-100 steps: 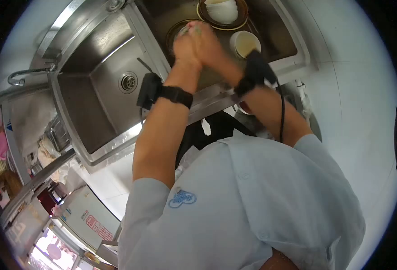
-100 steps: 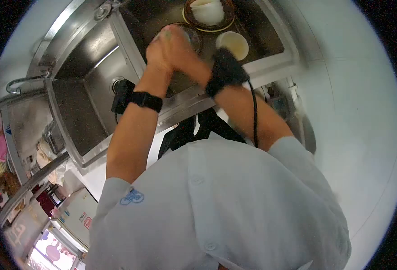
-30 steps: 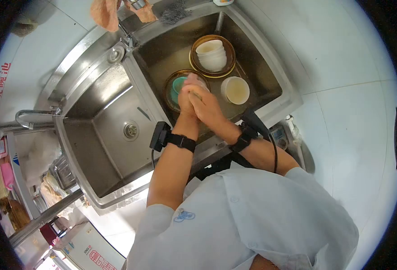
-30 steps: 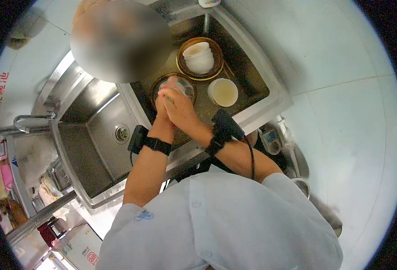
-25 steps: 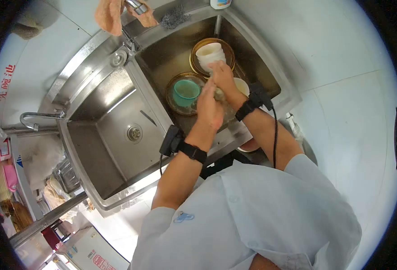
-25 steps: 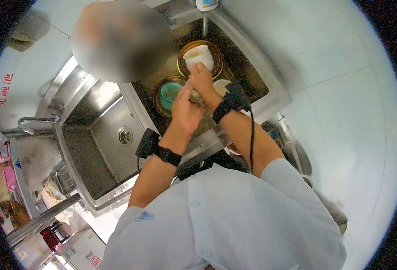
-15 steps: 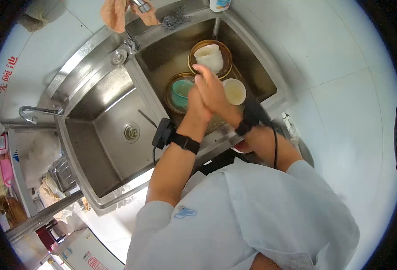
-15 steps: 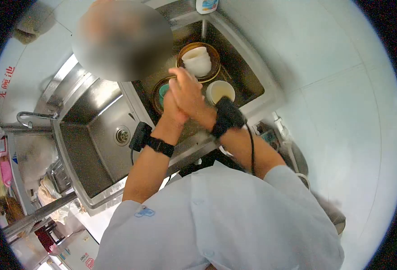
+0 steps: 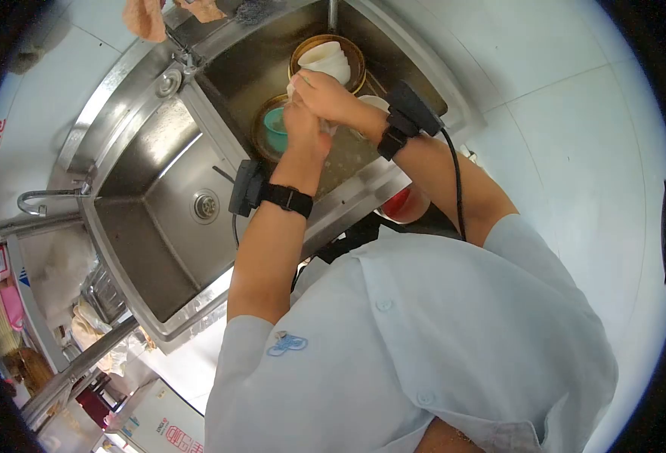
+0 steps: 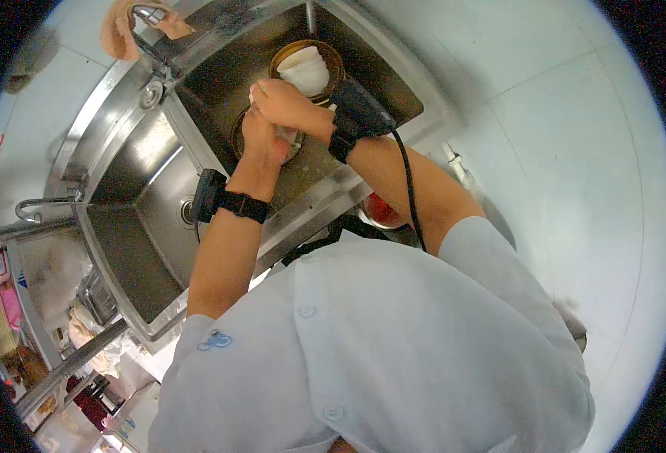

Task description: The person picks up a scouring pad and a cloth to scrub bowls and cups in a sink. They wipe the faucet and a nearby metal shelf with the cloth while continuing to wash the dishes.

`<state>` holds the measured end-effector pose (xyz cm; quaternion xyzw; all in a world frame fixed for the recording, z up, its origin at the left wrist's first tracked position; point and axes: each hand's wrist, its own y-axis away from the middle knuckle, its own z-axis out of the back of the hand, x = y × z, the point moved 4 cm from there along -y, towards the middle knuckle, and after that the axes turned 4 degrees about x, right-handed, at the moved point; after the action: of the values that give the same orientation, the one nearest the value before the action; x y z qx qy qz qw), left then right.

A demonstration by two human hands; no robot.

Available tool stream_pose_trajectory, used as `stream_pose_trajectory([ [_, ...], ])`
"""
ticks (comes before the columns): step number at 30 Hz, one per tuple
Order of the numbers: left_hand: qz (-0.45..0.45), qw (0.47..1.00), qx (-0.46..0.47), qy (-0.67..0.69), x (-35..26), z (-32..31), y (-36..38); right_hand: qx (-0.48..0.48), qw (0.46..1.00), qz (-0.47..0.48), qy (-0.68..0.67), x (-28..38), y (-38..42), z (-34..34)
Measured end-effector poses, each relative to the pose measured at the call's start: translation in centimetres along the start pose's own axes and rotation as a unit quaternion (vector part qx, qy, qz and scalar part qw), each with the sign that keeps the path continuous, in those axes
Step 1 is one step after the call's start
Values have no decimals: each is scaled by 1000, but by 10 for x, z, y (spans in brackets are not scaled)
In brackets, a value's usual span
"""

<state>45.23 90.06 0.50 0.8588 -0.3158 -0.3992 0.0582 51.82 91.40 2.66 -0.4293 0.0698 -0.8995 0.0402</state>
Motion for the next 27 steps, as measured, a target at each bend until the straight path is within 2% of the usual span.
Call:
stream_pose_trajectory([
  [2, 6, 998, -10, 64, 1, -4, 1, -39, 998, 48, 32, 2, 2, 1],
  [3, 8, 998, -12, 62, 1, -5, 2, -40, 998, 46, 29, -3, 2, -1],
  [5, 26, 998, -39, 41, 5, -3, 3, -60, 990, 109, 61, -10, 2, -3],
  [8, 58, 998, -35, -14, 10, 1, -1, -52, 997, 47, 9, -25, 1, -5],
  [12, 53, 997, -51, -13, 20, 6, -10, -54, 997, 38, -37, -34, 5, -7],
  [15, 48, 997, -51, -35, 28, 15, -16, -8, 999, 36, -10, -49, 1, -14],
  [17, 83, 984, -105, -116, 28, 17, -10, 55, 994, 81, 55, -59, -3, -23],
  [18, 83, 984, -109, -115, 29, 21, -13, 58, 994, 82, 53, -66, -4, -24],
  [20, 116, 983, -89, -107, 35, 30, -18, 136, 991, -18, -5, -80, -4, -25],
  [21, 113, 984, -94, -105, 34, 38, -18, 140, 990, -14, -7, -92, -2, -25],
  [22, 161, 976, -106, -100, 33, 46, -14, 173, 985, -28, 2, -117, 2, -29],
  [23, 209, 966, -119, -93, 33, 55, -9, 198, 978, -8, 70, -133, 4, -29],
  [24, 204, 967, -124, -90, 30, 63, -6, 220, 966, 15, 136, -149, 6, -30],
  [25, 187, 959, -175, -119, 27, 76, -3, 227, 937, 72, 257, -158, 5, -30],
  [26, 172, 947, -226, -148, 25, 89, 2, 231, 936, 78, 255, -175, 0, -35],
  [27, 170, 947, -233, -144, 26, 97, 5, 299, 927, -84, 209, -210, -2, -46],
])
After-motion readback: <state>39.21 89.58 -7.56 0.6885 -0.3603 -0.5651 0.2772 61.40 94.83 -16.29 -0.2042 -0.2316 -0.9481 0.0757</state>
